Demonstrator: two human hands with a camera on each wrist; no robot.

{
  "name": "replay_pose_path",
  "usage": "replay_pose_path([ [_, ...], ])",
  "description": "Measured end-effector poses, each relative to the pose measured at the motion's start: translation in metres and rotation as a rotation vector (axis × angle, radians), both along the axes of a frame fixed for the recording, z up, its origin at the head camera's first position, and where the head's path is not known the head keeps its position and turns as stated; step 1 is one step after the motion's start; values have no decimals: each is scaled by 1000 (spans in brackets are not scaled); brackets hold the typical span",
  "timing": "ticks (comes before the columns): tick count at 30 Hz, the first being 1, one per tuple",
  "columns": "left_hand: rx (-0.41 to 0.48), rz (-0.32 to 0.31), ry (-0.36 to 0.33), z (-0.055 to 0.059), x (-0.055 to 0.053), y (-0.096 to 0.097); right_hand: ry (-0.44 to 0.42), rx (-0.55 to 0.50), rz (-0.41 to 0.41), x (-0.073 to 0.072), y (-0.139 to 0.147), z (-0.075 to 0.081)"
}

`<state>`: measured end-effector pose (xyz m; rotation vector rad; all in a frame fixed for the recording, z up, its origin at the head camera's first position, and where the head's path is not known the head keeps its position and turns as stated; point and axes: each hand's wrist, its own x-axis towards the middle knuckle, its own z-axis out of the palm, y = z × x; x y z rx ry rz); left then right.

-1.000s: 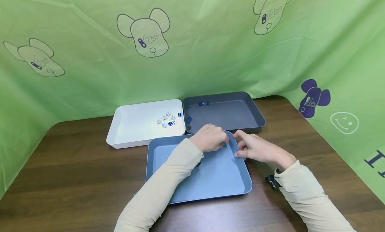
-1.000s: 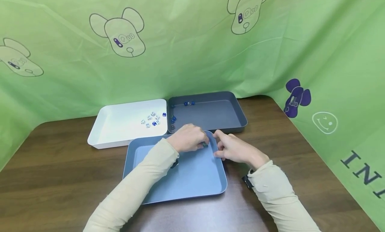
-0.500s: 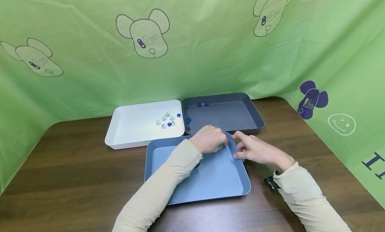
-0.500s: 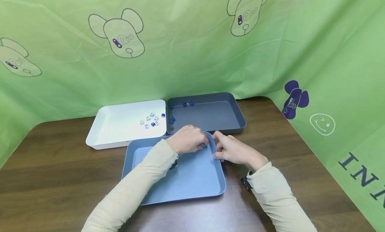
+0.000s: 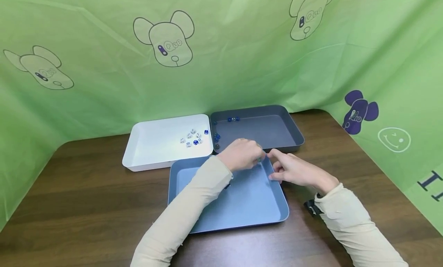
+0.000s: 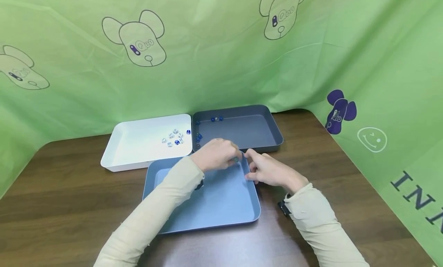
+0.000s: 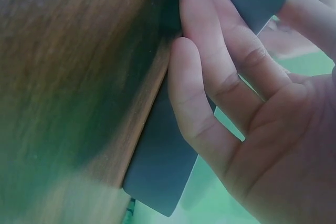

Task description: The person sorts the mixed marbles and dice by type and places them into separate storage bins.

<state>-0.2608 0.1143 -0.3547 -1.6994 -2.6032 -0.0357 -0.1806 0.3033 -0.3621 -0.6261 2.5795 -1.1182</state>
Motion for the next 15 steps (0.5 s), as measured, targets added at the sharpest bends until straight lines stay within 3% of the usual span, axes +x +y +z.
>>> replay_pose_path([
  [6,25,51,-52,22,-14,-8,-30,13,-23,0,0,1],
  [15,65,126,-75,41,-34,-18,-44,12,-22,-1,0,1],
])
